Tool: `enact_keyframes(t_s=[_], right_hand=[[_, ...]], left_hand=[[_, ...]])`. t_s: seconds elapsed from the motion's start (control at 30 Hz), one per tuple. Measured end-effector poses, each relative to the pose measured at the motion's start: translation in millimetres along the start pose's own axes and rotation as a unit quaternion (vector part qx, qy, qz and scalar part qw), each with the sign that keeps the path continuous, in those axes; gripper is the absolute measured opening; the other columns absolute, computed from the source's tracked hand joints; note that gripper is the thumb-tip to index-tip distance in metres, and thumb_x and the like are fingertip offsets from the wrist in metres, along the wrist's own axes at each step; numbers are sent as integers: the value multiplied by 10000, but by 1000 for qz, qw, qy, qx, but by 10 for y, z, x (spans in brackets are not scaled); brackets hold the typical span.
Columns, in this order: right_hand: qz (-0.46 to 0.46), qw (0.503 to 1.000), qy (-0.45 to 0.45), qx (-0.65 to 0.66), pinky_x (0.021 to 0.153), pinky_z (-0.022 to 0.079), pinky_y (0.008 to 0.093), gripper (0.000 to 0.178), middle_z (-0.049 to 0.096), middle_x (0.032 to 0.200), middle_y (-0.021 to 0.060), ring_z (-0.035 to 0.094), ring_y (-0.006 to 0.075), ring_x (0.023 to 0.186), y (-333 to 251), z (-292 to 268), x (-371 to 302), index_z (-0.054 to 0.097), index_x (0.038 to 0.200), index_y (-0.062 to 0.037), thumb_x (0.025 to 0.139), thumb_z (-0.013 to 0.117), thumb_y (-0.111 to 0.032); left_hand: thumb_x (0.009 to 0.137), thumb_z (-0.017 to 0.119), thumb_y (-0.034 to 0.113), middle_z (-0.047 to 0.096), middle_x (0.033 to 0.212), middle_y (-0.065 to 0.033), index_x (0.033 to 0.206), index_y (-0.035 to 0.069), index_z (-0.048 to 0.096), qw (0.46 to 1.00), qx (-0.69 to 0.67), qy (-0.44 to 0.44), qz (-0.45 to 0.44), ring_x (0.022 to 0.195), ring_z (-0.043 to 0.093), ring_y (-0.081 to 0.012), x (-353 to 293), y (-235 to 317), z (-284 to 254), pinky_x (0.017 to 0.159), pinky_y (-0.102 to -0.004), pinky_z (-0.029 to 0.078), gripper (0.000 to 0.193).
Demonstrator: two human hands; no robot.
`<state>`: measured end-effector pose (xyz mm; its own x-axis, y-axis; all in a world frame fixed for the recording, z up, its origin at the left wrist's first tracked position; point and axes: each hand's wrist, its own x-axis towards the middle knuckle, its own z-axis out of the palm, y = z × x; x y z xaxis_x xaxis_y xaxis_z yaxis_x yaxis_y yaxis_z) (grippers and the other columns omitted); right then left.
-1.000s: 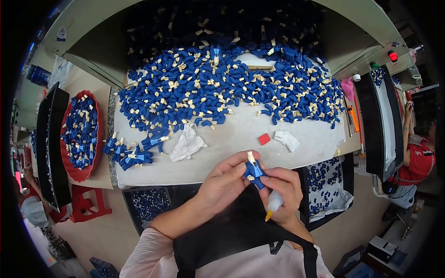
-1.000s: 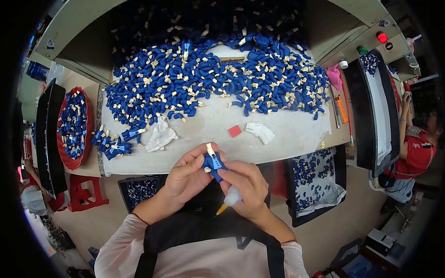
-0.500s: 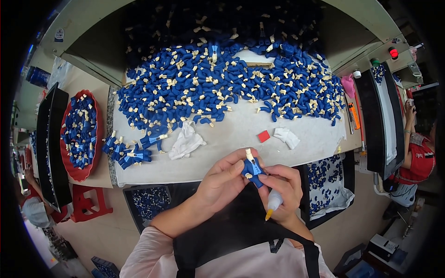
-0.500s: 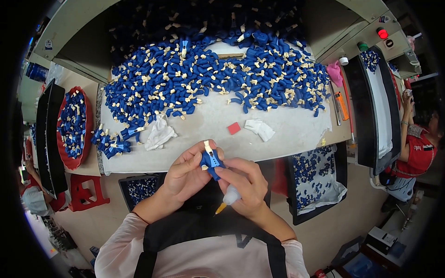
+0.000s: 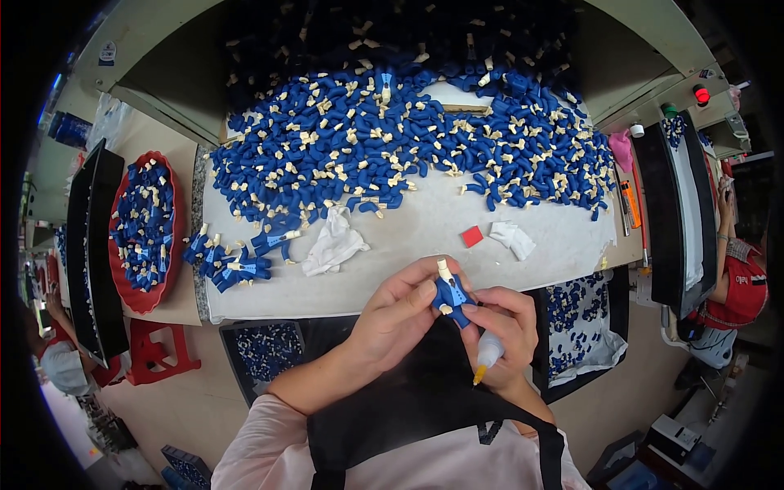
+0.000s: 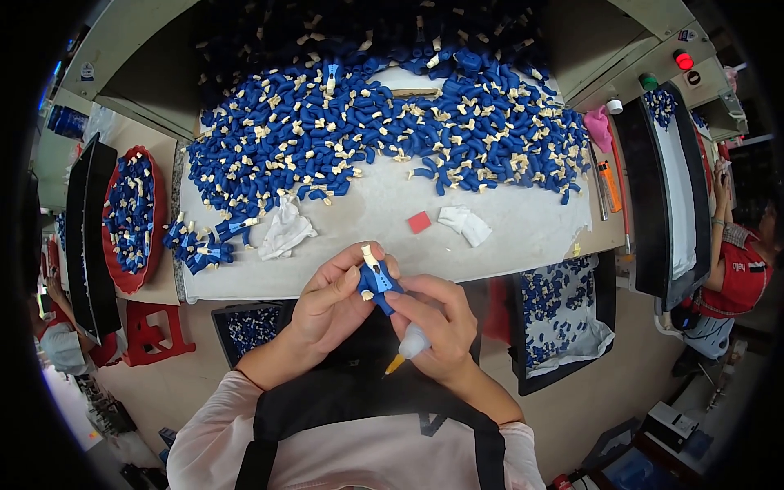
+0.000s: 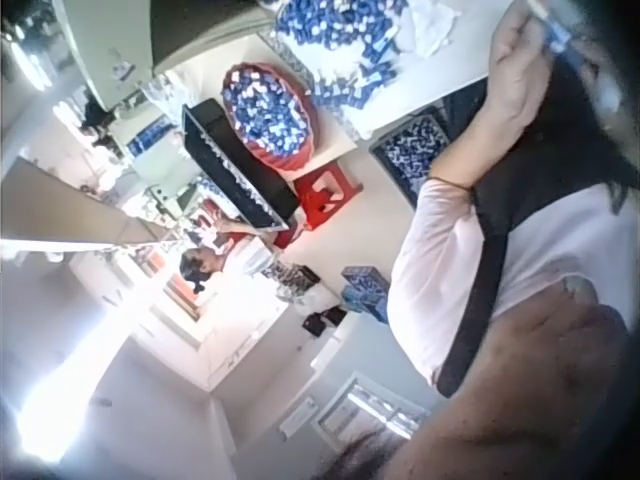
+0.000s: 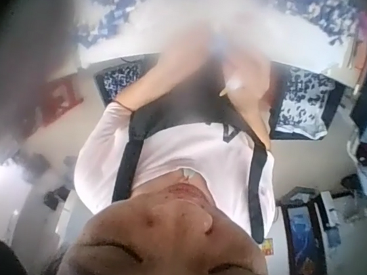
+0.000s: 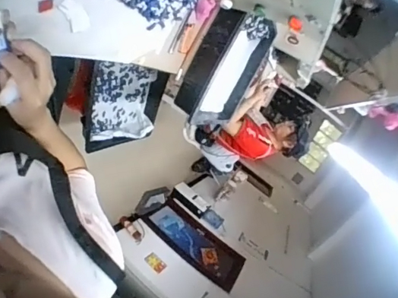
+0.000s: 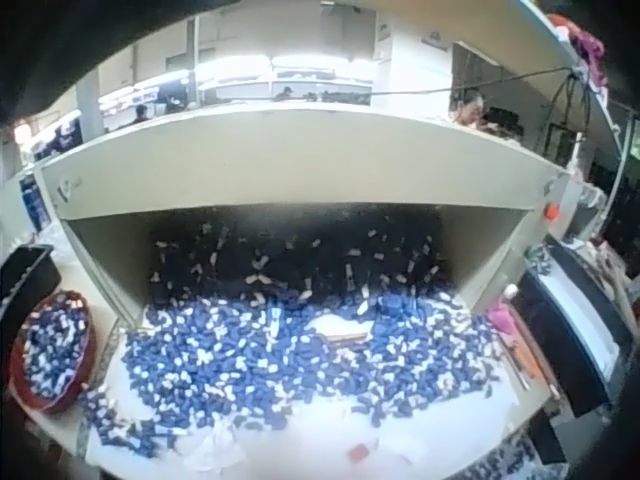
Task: The person assembles miniature figurines by applying glue from a squeeze bottle onto small figurine components and attaching the pieces together by hand.
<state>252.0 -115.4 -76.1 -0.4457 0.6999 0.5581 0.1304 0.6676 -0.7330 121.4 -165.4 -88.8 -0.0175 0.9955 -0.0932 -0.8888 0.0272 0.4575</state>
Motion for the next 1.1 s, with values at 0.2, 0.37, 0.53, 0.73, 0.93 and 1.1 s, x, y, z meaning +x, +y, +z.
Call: enact_keyframes(t_s=[0.2, 0.37, 0.53, 0.73, 0.93, 1.1], right_hand=[[-5, 1000, -2, -2, 514, 435, 215, 325, 535, 906, 112, 529, 134, 611, 27, 26, -20, 608, 866, -62, 574, 654, 74], [9, 1000, -7, -7, 512, 433, 217, 320, 526, 907, 108, 527, 132, 607, 22, 21, -31, 612, 859, -64, 573, 653, 73], [-24, 999, 7, -43, 491, 415, 204, 324, 512, 907, 92, 526, 132, 632, 43, -13, -39, 629, 844, -83, 556, 668, 61], [-62, 990, -72, -99, 518, 416, 229, 354, 476, 928, 108, 504, 173, 662, 35, -75, -11, 587, 900, -66, 570, 643, 46], [102, 982, -48, 149, 644, 412, 271, 454, 343, 1028, 165, 460, 191, 760, 102, -294, -60, 337, 1000, -32, 598, 521, 72], [171, 967, -12, 191, 638, 430, 270, 358, 341, 1061, 143, 466, 176, 798, 86, -298, -33, 365, 1009, -15, 683, 454, 105]], left_hand=[[813, 514, 217, 499, 970, -92, 1070, 36, 453, 1000, 6, 29, -2, 907, 470, -157, -17, 9, 12, 804, -277, 349, 321], [815, 512, 225, 498, 975, -96, 1080, 35, 446, 999, 12, 29, -6, 908, 471, -159, -9, 15, 2, 806, -282, 351, 332], [823, 500, 232, 495, 993, -102, 1110, 29, 431, 998, 23, 8, -51, 946, 476, -174, 21, 108, 58, 821, -303, 373, 358], [824, 506, 195, 505, 1008, -113, 1120, 17, 426, 995, 74, 47, -50, 979, 498, -195, 2, 117, 142, 829, -316, 406, 355], [797, 535, 96, 541, 914, -84, 1075, 1, 466, 987, 99, 118, -43, 893, 525, -155, 14, 109, 124, 774, -246, 418, 301], [734, 549, -33, 529, 888, -65, 1069, -5, 473, 863, 467, 103, 162, 815, 497, -96, -13, 53, 92, 701, -211, 390, 345]])
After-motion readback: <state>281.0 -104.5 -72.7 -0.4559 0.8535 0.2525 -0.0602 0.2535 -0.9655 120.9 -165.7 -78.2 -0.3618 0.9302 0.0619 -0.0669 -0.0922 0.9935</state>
